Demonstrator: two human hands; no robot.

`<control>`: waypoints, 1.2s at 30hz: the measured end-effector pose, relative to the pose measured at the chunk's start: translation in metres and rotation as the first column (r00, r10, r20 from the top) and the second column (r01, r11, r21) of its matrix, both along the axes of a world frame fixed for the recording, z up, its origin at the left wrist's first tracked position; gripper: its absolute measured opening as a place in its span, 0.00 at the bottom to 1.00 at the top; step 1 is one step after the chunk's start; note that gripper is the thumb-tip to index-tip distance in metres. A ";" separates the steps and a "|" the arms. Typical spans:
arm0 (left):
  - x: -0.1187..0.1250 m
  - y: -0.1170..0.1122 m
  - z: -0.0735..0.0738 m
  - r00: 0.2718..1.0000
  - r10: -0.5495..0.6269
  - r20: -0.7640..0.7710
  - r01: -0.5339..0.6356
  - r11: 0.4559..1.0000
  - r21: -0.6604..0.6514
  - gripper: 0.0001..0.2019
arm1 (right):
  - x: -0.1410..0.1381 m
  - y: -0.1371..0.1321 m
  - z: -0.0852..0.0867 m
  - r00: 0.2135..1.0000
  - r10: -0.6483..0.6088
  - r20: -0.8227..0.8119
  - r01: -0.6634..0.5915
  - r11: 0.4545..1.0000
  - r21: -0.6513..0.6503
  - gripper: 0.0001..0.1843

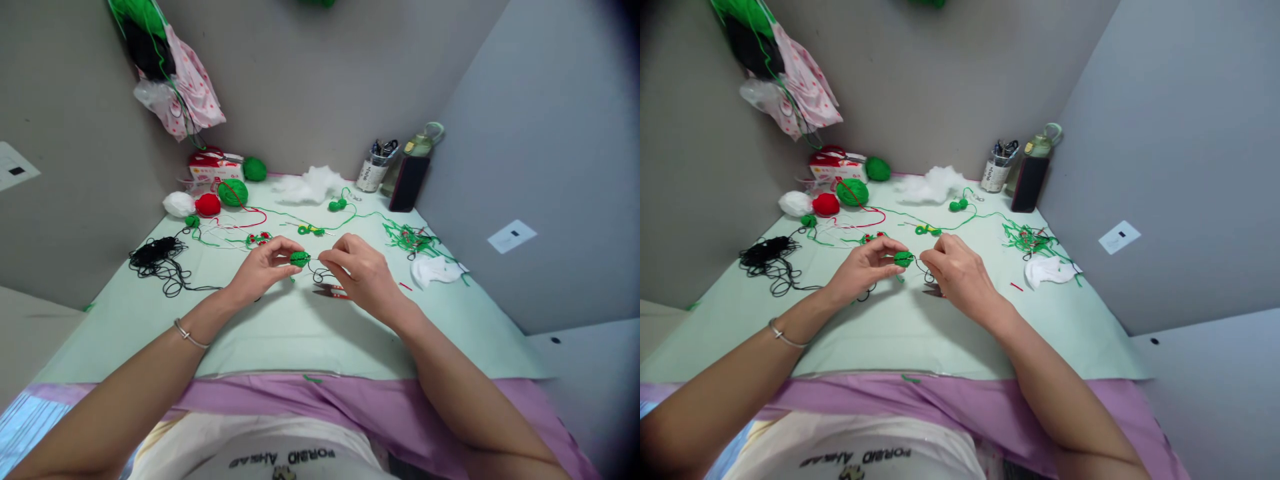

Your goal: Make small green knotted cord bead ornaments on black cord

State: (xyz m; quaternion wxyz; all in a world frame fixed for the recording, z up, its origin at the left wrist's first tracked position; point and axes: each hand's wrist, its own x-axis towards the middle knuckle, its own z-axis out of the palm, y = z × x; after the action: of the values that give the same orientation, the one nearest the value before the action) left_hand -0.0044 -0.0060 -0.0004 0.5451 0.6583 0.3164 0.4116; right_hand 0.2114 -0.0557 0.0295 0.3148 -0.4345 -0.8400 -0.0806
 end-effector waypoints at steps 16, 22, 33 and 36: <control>-0.001 0.002 -0.003 0.999 0.022 -0.039 -0.020 0.998 0.056 0.13 | 0.004 -0.002 -0.002 0.983 -0.021 0.180 0.027 0.999 -0.027 0.13; -0.002 0.001 -0.001 0.996 0.033 -0.079 -0.030 0.999 0.045 0.15 | 0.000 -0.003 0.000 0.979 -0.029 0.201 0.039 0.998 -0.045 0.14; 0.002 -0.004 0.003 1.000 0.007 0.008 -0.006 0.998 -0.064 0.17 | 0.000 0.010 -0.011 0.899 -0.009 -0.438 -0.178 0.906 -0.384 0.06; 0.003 -0.004 0.004 0.999 -0.007 0.044 0.009 0.998 -0.055 0.15 | 0.001 0.014 -0.012 0.817 -0.022 -0.576 -0.313 0.822 -0.476 0.06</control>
State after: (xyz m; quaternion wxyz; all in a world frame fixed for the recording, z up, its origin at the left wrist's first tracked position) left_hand -0.0014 -0.0103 0.0035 0.5715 0.6350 0.3128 0.4150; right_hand 0.2123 -0.0412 0.0172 0.4126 -0.4418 -0.7296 0.3199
